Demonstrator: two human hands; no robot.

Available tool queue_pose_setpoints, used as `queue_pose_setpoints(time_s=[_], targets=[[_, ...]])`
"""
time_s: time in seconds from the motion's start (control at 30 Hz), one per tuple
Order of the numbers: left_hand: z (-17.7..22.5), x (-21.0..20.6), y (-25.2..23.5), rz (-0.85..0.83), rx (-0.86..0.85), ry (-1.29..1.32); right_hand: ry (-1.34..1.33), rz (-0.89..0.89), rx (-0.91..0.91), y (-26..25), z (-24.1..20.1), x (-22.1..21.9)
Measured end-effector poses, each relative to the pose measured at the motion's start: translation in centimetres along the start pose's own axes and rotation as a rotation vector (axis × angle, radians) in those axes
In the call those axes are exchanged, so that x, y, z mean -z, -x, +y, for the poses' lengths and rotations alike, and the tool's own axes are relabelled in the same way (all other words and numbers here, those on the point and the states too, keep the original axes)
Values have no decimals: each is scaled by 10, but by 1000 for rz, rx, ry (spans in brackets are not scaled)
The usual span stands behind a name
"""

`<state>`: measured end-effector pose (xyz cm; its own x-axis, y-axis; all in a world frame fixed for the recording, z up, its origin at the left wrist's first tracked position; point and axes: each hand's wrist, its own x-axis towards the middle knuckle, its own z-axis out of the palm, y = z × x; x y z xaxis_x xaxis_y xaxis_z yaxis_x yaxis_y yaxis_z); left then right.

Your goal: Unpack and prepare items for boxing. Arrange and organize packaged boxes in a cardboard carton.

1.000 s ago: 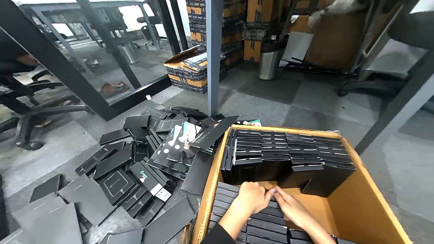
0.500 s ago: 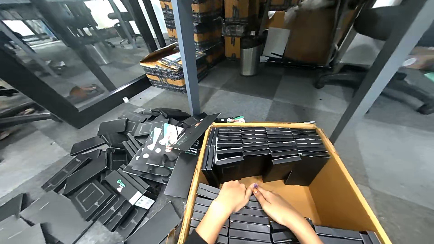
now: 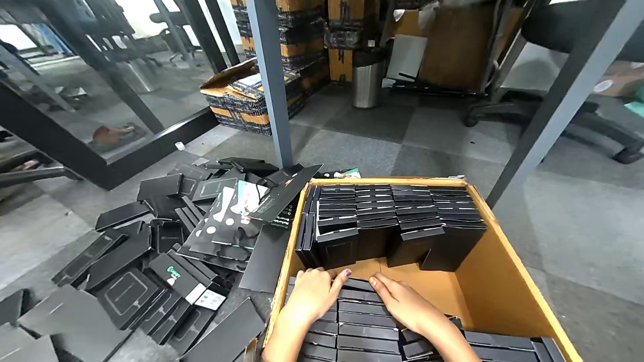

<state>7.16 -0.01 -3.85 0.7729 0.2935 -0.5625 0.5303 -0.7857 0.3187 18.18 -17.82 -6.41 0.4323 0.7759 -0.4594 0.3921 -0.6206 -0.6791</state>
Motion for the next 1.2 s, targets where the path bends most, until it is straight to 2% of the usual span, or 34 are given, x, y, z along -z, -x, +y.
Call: queue_pose_setpoints(time_s=[0.17,0.47,0.53,0.6,0.67,0.7,0.8,0.97,1.13,1.2], targets=[[-12,-9,11,27,-165,12,16,-34,40,0,2,1],[-7,-7,13,-51,-235,-48,31,-24,67,0,11,1],[-8,-8,13,-33,-254,-31,89,-7,-1,9,13,5],[-8,-7,13,-30,-270,-18,142,13,-167,24,15,8],[-9,-7,13,-30,-279,-10,193,-83,-318,35,19,10],[-10,-8,13,-32,-283,-9,214,-152,-338,37,22,11],[-11,-10,12,-18,-291,-7,255,-304,-280,36,24,14],[-11,-8,12,-29,-288,-10,264,-367,-195,31,20,13],[-10,-8,13,-24,-293,-18,150,-276,-30,36,24,14],[-11,-8,12,-23,-296,-22,123,-182,-58,40,26,18]])
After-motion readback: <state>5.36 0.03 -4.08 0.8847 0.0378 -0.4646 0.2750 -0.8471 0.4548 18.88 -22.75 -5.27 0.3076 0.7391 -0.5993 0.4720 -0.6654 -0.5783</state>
